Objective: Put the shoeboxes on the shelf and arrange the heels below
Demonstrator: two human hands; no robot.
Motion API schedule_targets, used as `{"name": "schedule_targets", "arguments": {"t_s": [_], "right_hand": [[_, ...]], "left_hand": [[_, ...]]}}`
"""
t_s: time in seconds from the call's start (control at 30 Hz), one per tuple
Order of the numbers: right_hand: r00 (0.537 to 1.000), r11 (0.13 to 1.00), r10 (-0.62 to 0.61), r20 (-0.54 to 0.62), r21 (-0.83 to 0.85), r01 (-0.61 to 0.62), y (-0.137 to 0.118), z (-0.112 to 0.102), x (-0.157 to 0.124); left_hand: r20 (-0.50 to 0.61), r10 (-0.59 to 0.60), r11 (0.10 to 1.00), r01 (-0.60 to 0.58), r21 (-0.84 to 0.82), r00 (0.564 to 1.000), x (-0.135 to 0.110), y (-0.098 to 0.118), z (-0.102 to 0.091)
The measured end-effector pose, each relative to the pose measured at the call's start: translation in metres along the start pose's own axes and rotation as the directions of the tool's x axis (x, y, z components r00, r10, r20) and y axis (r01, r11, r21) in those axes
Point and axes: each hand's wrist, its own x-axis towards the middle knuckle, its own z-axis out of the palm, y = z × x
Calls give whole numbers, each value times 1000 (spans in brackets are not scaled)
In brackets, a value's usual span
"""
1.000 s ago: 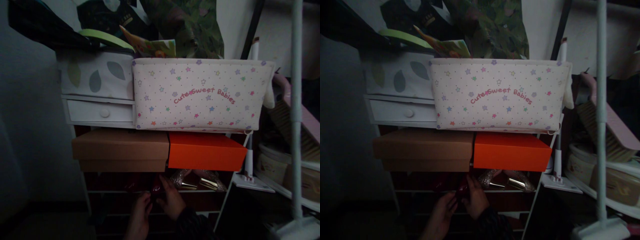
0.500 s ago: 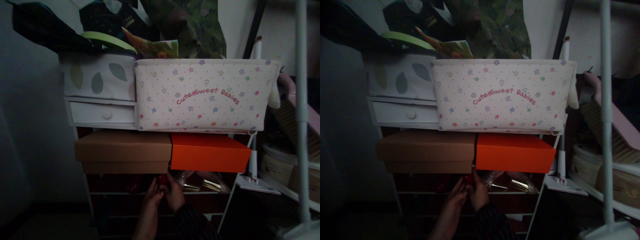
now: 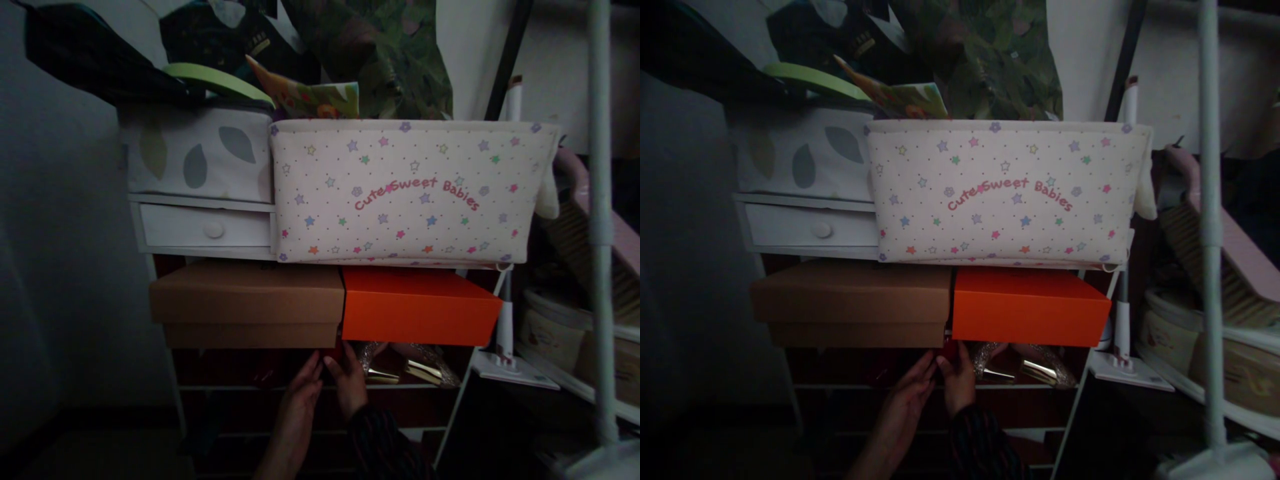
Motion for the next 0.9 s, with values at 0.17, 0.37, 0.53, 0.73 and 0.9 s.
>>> {"name": "schedule_targets", "arguments": {"t_s": [0.17,0.37,0.53,0.73,0.9], "right_hand": [[1000,1000,-6,-19,21,6,4,-2,0],[1000,1000,-4,-27,-26,3,-1,-4,-1],[1000,992,-2,20,-128,5,-8,-6,-1],[993,867,-114,41,-483,119,-43,-14,-14],[967,501,-229,113,-838,217,-73,1,-38]], "left_hand": [[-6,-15,1000,14,-10,1000,1,-3,-1],[-20,-34,999,34,-9,999,1,-2,1],[-37,-40,999,40,17,999,-2,0,1],[-163,109,987,-88,133,981,-5,12,-4],[-565,401,913,-360,190,721,-4,36,-28]]}}
